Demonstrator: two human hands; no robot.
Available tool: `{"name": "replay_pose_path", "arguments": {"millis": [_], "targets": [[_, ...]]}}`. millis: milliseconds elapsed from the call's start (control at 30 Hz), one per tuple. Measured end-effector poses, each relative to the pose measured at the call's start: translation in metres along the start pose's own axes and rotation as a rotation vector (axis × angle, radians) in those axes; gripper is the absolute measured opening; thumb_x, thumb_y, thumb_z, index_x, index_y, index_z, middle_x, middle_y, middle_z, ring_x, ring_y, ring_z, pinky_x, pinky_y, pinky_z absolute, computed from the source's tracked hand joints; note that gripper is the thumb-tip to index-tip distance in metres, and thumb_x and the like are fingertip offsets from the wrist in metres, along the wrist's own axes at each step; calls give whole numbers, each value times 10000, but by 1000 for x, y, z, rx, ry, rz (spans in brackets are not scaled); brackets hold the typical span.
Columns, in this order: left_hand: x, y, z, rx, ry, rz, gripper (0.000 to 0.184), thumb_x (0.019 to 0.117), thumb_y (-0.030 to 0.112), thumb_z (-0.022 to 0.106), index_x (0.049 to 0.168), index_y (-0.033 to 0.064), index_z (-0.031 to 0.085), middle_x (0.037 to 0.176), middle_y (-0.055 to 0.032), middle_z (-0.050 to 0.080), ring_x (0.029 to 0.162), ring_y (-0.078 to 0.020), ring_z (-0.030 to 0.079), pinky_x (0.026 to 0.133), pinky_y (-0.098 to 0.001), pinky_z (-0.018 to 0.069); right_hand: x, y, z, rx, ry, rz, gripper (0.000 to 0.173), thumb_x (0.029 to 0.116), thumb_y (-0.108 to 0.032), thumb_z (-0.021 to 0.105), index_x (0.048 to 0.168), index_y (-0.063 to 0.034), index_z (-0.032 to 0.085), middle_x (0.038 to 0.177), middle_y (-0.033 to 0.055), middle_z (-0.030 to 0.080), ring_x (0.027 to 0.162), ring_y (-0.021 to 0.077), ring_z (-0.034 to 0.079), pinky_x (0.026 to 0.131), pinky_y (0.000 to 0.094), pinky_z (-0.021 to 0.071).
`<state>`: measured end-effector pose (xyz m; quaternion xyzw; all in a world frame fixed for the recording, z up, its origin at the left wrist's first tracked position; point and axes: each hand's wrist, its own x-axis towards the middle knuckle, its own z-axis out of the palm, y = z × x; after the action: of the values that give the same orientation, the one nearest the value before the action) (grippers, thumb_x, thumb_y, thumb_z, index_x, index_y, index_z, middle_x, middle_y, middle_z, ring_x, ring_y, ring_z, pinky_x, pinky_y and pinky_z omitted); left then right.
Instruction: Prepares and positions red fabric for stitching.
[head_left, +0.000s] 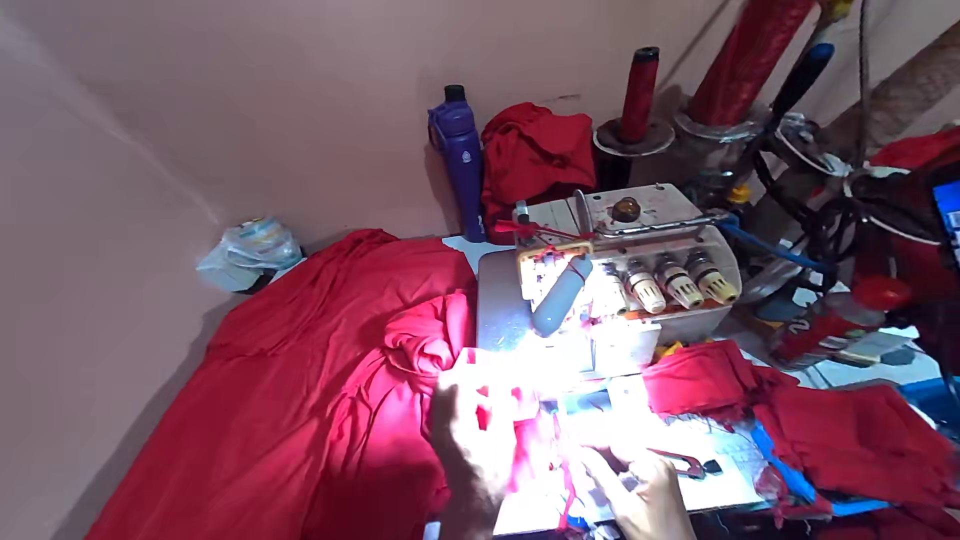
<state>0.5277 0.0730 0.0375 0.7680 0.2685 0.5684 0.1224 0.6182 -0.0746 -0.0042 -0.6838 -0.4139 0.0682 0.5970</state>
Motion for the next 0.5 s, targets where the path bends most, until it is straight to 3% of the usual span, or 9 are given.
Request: {"name": "replay_pose_path", "arguments": {"millis": [67,133,267,367,500], "targets": [[-10,26,17,-115,-127,88,139,894,89,674,891,-28,747,871,-120,739,887,-65,697,860,-157,528,-14,-6,-20,-33,-63,34,146,910,-82,657,897,16,765,768,92,738,696,86,700,700,227,566],[-18,41,43,-199,-279,183,147,923,93,658,935,5,776,885,-107,761,869,-110,722,851,-208,552,-27,-8,-36,-11,-130,78,153,922,-53,639,932,42,759,794,126,743,712,152,718,715,293,587],[-31,45,101,-285,-502,256,148,954,108,650,1008,13,750,939,-129,728,871,-223,720,787,-328,592,-47,-3,-54,46,-147,144,154,937,-39,635,962,53,756,834,141,750,743,142,723,743,279,588],[-39,45,125,-222,-523,287,126,924,115,677,948,27,763,915,-123,730,874,-258,717,773,-376,583,-55,2,-60,65,-149,178,156,941,-33,634,969,66,751,836,153,748,744,162,725,747,300,591],[-41,46,126,-194,-440,343,90,896,100,691,850,68,762,883,-89,725,868,-229,696,799,-357,555,-60,10,-64,57,-139,204,160,943,-36,633,967,70,750,828,163,744,738,178,723,748,312,590]]}}
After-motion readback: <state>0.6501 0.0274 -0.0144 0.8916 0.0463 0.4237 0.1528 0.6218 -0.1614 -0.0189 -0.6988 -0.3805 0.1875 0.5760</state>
